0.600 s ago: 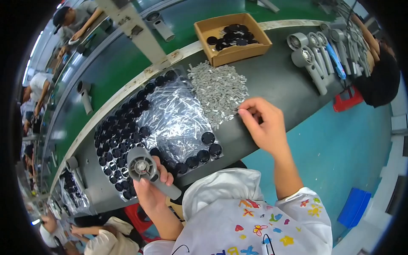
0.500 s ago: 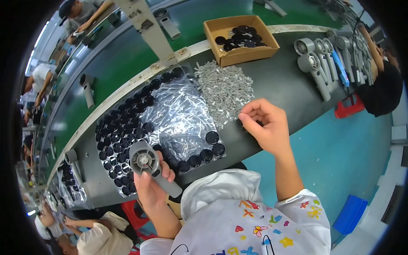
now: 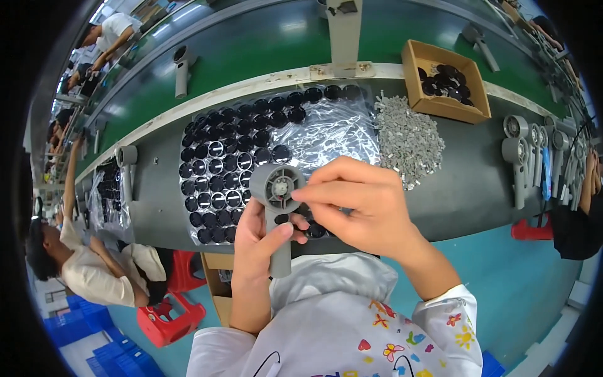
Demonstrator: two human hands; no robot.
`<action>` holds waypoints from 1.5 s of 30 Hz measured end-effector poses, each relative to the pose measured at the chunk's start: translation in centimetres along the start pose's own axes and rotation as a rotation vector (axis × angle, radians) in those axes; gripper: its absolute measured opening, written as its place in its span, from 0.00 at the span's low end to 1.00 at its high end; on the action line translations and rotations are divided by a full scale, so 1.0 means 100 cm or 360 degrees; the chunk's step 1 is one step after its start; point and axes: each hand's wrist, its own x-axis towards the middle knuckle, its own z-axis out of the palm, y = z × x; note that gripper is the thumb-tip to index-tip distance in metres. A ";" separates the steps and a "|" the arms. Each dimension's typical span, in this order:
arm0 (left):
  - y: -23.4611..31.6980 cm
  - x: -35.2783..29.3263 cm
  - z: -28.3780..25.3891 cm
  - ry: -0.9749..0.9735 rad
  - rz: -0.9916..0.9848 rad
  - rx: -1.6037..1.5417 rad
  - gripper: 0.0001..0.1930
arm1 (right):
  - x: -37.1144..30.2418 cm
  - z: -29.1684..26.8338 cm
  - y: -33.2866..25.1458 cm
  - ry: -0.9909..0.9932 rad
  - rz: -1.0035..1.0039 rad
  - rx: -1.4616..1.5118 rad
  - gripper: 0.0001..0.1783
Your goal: The person assembles small plastic and metal components by hand, taking contacts, caps, and pins from component bins and inserting them into a plastic housing.
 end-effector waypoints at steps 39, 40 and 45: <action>0.002 0.002 -0.016 -0.0002 -0.0131 -0.0360 0.31 | -0.031 -0.064 0.009 -0.0400 -0.0100 -0.0816 0.13; 0.002 0.003 -0.015 0.0014 -0.0105 -0.0378 0.31 | -0.034 -0.067 0.011 -0.0496 -0.0036 -0.0924 0.10; 0.001 0.004 -0.014 -0.0007 -0.0082 -0.0432 0.32 | -0.045 -0.070 0.014 -0.0643 0.0085 -0.0976 0.10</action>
